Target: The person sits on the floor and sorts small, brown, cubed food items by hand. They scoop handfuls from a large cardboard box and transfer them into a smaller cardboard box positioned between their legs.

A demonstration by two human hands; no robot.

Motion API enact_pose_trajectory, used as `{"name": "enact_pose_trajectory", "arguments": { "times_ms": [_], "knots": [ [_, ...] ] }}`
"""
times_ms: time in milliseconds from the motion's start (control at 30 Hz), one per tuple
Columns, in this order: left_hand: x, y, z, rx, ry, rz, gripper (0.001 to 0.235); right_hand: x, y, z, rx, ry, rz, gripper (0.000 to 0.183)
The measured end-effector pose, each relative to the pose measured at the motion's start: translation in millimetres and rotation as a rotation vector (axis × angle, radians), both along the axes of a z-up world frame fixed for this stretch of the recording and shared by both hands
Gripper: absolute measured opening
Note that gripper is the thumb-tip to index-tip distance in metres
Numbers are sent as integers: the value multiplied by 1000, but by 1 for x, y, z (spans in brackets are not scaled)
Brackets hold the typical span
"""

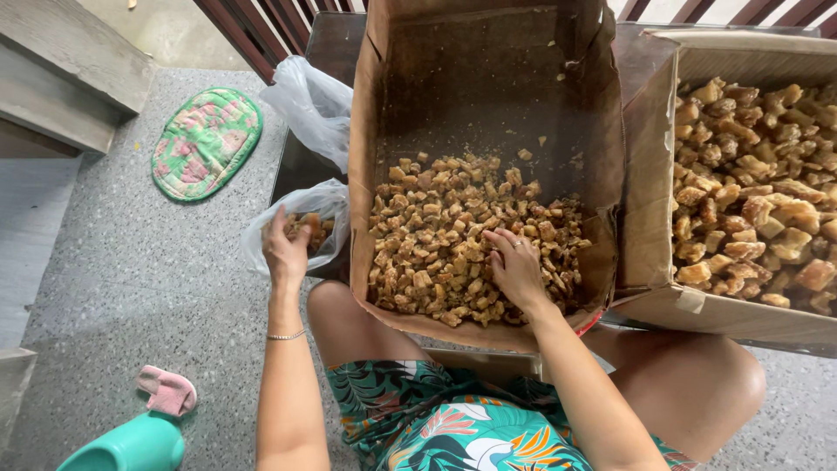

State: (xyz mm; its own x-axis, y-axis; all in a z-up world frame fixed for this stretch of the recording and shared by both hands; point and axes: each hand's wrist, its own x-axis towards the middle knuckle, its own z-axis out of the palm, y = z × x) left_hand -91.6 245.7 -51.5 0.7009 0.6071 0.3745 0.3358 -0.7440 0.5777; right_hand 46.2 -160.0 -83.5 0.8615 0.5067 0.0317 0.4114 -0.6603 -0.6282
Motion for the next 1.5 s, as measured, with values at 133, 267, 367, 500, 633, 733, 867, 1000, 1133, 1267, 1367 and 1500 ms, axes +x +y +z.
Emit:
{"name": "enact_pose_trajectory", "arguments": {
  "times_ms": [133, 267, 367, 500, 633, 733, 867, 1000, 1133, 1267, 1367, 1500],
  "knots": [
    [22, -27, 21, -122, -110, 12, 34, 4, -6, -12, 375, 240, -226, 34],
    [61, -118, 48, -141, -75, -255, 16, 18, -18, -22, 630, 97, -489, 28],
    [89, -189, 54, -373, 280, -571, 31, 22, -26, -29, 675, 43, -579, 30],
    [103, -243, 37, 40, 714, -800, 42, 21, -29, -41, 752, 95, -584, 31],
    [81, -228, 18, -563, 245, -716, 36, 20, -24, -45, 798, 245, -545, 24],
    [64, -207, 14, -1354, 73, -642, 33, 22, -18, -40, 816, 395, -443, 20],
    [56, -202, 9, -1822, -62, -556, 33, 16, -7, -12, 896, 664, -301, 25],
    [60, -213, -4, -1798, -9, -458, 35, 1, 4, 25, 1044, 1032, -161, 39],
    [62, -219, -14, -1642, -20, -476, 31, -16, 12, 41, 990, 1321, -139, 53],
    [64, -220, -10, -1607, 12, -463, 32, -21, 10, 34, 1081, 1466, -44, 63],
    [67, -221, 6, -1364, 12, -494, 30, -19, 9, 39, 1084, 1507, -49, 76],
    [68, -225, 38, -838, 274, -510, 30, -12, 2, 47, 1152, 1469, -60, 80]
  ]
}}
